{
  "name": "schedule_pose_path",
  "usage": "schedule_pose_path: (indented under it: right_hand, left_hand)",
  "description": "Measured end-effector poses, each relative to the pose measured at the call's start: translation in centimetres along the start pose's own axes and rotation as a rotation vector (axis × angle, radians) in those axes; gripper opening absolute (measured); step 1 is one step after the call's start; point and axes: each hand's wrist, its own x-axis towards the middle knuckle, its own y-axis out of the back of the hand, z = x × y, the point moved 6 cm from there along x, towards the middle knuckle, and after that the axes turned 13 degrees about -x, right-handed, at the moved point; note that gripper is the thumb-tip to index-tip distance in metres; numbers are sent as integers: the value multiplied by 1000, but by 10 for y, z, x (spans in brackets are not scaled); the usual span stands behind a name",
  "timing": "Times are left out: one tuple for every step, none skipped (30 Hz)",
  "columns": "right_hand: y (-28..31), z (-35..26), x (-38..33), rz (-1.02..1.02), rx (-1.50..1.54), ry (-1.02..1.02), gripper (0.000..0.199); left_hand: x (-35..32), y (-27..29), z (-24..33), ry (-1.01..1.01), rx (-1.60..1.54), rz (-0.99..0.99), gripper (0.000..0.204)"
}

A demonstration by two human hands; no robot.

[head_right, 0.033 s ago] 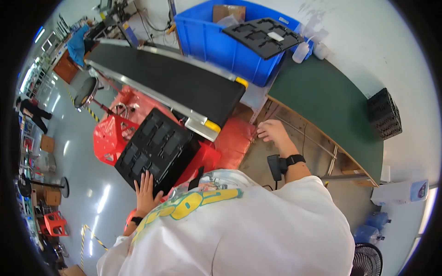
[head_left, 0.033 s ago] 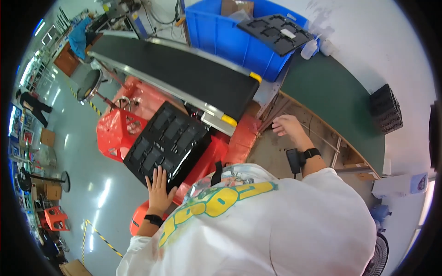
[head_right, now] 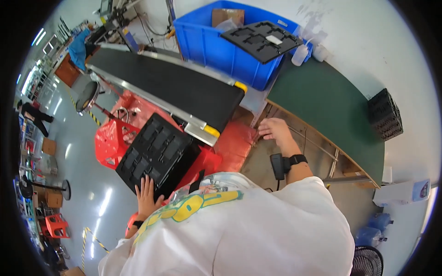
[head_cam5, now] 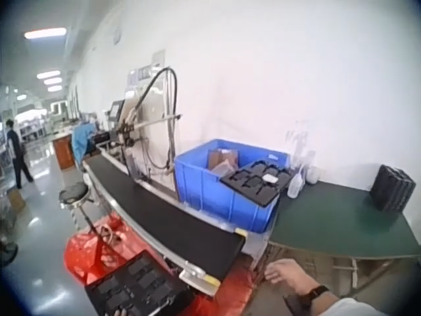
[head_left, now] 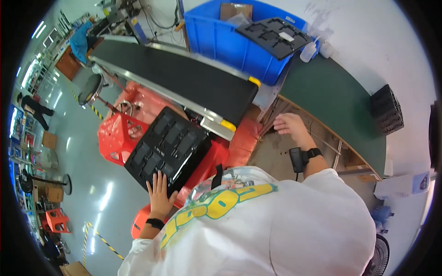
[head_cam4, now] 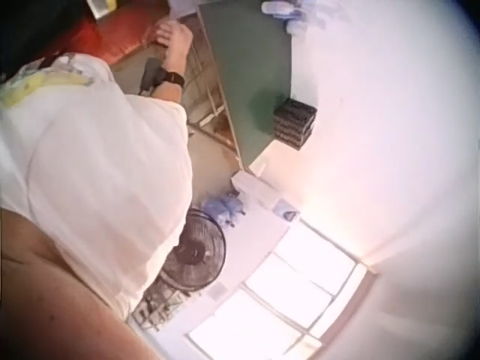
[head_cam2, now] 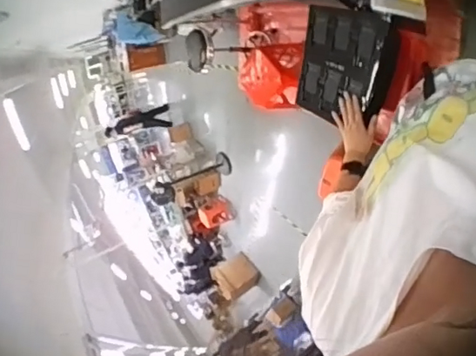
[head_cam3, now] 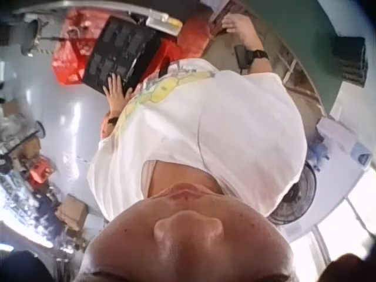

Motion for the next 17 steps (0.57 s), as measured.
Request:
schedule_pose_path:
  right_hand:
    - [19,-7,12,4,254,50,36]
    - [35,-16,23,0,510,101,42]
    - [48,-27,33,5,524,126,42]
    - [61,-41,45,37,661,180,55]
    - [73,-55,55,72,797,232,68]
    - [77,-72,61,61,803,256,68]
    - [83,-87,66,119,832,218,73]
    - [87,-100,73,175,860,180,79]
    - [91,-105,89,179,875,182,87]
    - [94,-109,106,158,872,193,87]
    - [94,-111,124,110,930,137,85]
    - [88,-114,140,53,982,71,83]
    - [81,-123,148,-14,1002,116,75]
    - [80,-130,159,7,958,211,58]
    - [75,-138,168,-57,1024,305,53]
    - [71,-146,177,-122,1091,394,47]
    - [47,-150,182,-162,1073,373,47]
  left_hand:
    - [0,-1,3,32,-1,26,78]
    - [-2,0,8,66,-1,52,78]
    - [-4,-1,10,94,-9,93,79]
    - [-10,-3,11,131,-16,139,81]
    - [-14,-5,13,177,-39,171,84]
    - [-21,-3,17,224,-61,226,85]
    - [-29,-5,17,278,-82,258,86]
    - [-34,-5,16,335,-103,290,87]
    - [-38,-1,20,344,-101,312,87]
    - [-47,4,18,461,-115,336,86]
    - [-53,5,15,579,-130,360,86]
    - [-59,6,10,606,-126,373,86]
    - [-73,9,0,634,-234,492,84]
    - [-87,11,-11,660,-340,613,82]
    - [-94,18,-18,684,-340,664,77]
    - [-101,24,-27,718,-417,720,77]
    - [-102,34,-34,751,-494,781,77]
